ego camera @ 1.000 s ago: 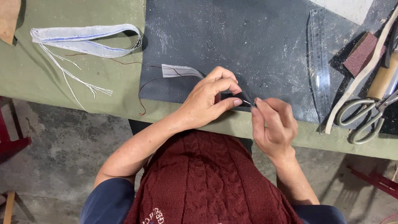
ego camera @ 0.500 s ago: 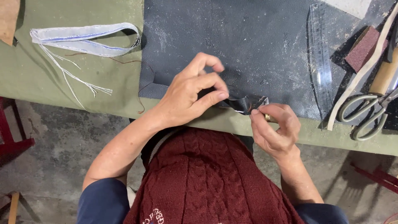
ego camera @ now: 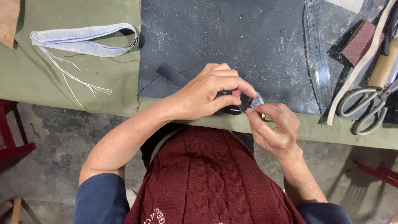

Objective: Hand-stitching a fabric strap and aligning it with leather components at a workshop table.

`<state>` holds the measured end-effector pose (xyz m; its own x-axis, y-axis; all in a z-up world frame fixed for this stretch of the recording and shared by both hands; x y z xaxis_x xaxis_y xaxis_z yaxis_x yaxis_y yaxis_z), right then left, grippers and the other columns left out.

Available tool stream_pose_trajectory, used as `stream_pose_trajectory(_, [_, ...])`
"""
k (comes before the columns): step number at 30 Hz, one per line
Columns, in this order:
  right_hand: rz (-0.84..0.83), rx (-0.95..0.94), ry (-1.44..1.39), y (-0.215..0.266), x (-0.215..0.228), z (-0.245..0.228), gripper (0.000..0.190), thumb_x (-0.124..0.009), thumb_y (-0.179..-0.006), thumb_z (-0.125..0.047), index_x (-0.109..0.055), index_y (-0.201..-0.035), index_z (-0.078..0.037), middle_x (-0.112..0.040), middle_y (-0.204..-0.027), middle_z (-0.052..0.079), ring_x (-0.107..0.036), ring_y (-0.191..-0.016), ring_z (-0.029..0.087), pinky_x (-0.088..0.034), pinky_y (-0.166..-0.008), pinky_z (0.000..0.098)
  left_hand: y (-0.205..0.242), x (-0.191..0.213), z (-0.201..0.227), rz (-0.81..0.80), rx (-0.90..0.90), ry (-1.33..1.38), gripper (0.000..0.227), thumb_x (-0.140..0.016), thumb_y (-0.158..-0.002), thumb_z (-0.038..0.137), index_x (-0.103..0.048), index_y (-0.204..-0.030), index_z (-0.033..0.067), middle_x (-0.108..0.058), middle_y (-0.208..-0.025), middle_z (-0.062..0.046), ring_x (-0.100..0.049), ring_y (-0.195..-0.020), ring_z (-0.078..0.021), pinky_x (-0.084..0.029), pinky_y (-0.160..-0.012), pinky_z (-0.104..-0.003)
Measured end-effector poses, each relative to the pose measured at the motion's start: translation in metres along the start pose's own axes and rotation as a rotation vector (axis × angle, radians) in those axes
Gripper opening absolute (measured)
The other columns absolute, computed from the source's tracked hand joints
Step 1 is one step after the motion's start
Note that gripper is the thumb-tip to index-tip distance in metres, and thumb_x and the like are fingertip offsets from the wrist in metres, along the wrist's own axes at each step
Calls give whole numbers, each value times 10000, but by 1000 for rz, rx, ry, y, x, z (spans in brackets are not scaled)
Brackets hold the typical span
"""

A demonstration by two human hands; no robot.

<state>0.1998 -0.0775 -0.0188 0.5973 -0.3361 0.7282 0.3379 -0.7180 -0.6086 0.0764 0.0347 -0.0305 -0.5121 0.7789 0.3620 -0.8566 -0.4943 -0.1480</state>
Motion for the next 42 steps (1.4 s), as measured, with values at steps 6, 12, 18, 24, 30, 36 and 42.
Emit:
stream_pose_trajectory(6, [86,-177,40,11,-1,7,113,-715,-972,125,-720,-1036,31,-631,-1004,199,-574,-701,292,-478,-628,383,21,8,21,187,-43,-222,223,-685,-1005,10,-561,-1190,29,-560,-942,-78,-525,-804,-209,-475,-794,-370])
stream_pose_trajectory(12, [66,-245,148,7,-10,5,109,-771,-971,113,-752,-997,9,-653,-982,160,-591,-727,246,-475,-614,349,41,-15,18,87,52,-59,220,-561,-1044,232,-712,-987,82,-551,-939,-46,-524,-841,-179,-451,-721,-334])
stream_pose_trajectory(18, [62,-182,206,-4,-9,-2,96,-721,-981,22,-753,-924,-49,-632,-947,100,-582,-648,221,-497,-543,352,35,-18,-18,481,100,571,192,-649,-1041,209,-755,-1145,88,-615,-1260,-89,-626,-1100,-114,-572,-904,-285])
stream_pose_trajectory(24, [23,-137,284,-3,-12,-4,106,-746,-970,3,-732,-889,-63,-633,-938,101,-595,-656,228,-483,-534,348,37,-29,-30,562,152,651,312,-638,-1049,188,-686,-1305,15,-657,-1298,-108,-637,-1188,-137,-585,-943,-254])
stream_pose_trajectory(30, [-105,-320,132,4,-16,11,59,-710,-993,-10,-751,-1022,-41,-636,-931,94,-684,-785,268,-560,-640,355,39,-34,-20,519,107,346,689,-810,-934,92,-481,-1538,83,-480,-1530,-117,-615,-1294,-267,-575,-1079,-389])
stream_pose_trajectory(36, [-186,-416,84,4,-19,15,107,-638,-1027,-13,-731,-1074,-39,-654,-867,114,-706,-810,319,-574,-668,395,31,-36,-6,590,57,143,819,-871,-881,46,-420,-1563,79,-459,-1565,-113,-590,-1363,-284,-569,-1128,-387])
stream_pose_trajectory(42, [-285,-417,141,10,-25,17,364,-566,-916,69,-708,-1231,-43,-722,-1090,85,-708,-860,278,-553,-685,384,25,-41,-10,528,197,175,829,-841,-890,66,-365,-1567,126,-394,-1584,-69,-458,-1467,-200,-601,-1163,-355])
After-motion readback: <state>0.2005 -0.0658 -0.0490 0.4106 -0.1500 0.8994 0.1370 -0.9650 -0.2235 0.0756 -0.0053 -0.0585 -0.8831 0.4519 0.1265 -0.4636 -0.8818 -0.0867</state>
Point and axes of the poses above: each hand's wrist, its own y-axis away from the middle knuckle, its own x-axis out of the back of the hand, z = x × y, the point moved 8 cm from there along -y, towards the middle knuckle
